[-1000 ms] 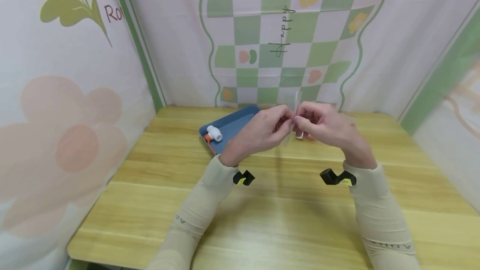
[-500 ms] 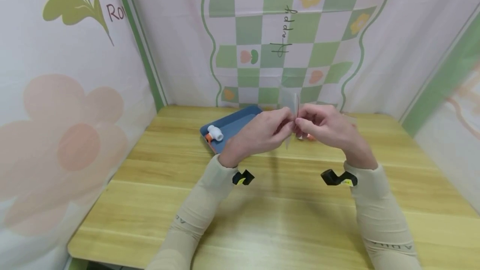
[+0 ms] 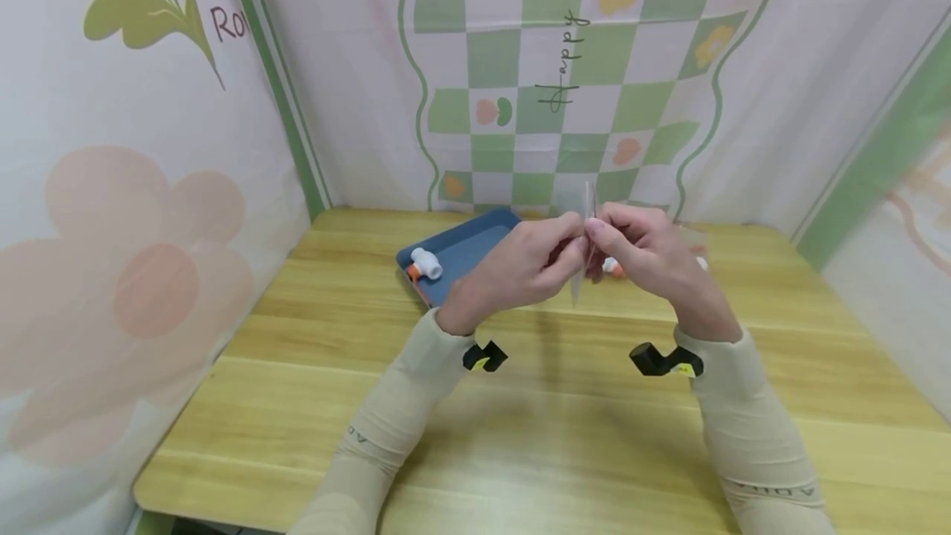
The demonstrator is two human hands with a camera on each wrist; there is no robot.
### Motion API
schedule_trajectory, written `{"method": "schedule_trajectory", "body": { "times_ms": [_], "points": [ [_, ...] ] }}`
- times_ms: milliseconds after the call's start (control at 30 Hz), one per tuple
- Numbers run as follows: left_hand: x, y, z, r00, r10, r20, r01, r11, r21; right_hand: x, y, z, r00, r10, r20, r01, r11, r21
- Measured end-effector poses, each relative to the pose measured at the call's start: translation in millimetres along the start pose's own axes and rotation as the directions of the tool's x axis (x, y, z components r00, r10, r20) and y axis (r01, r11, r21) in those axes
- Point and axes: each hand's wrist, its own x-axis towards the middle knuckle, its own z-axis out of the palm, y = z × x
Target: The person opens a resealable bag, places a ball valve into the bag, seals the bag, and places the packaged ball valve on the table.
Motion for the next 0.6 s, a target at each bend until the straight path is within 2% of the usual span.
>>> {"method": "schedule_trajectory", "body": {
  "times_ms": [167, 433, 600],
  "points": [
    [-1.0, 1.6, 2.3, 0.995, -0.024, -0.097, 0.021, 0.999, -0.026, 0.4, -0.8, 3.3, 0.998, -0.025, -0.06, 0.027, 0.999, 0.039],
    [-0.5, -1.3, 7.7, 0.977, -0.015, -0.214, 0.014, 1.0, -0.004, 1.3, -1.6, 12.1, 0.983, 0.072, -0.166, -0.05, 0.991, 0.128],
    [0.2, -2.3, 10.3, 0.965, -0.022, -0.262, 0.016, 1.0, -0.024, 2.5, -1.6, 18.6, 0.973, 0.063, -0.22, -0.031, 0.989, 0.144]
  ]
}}
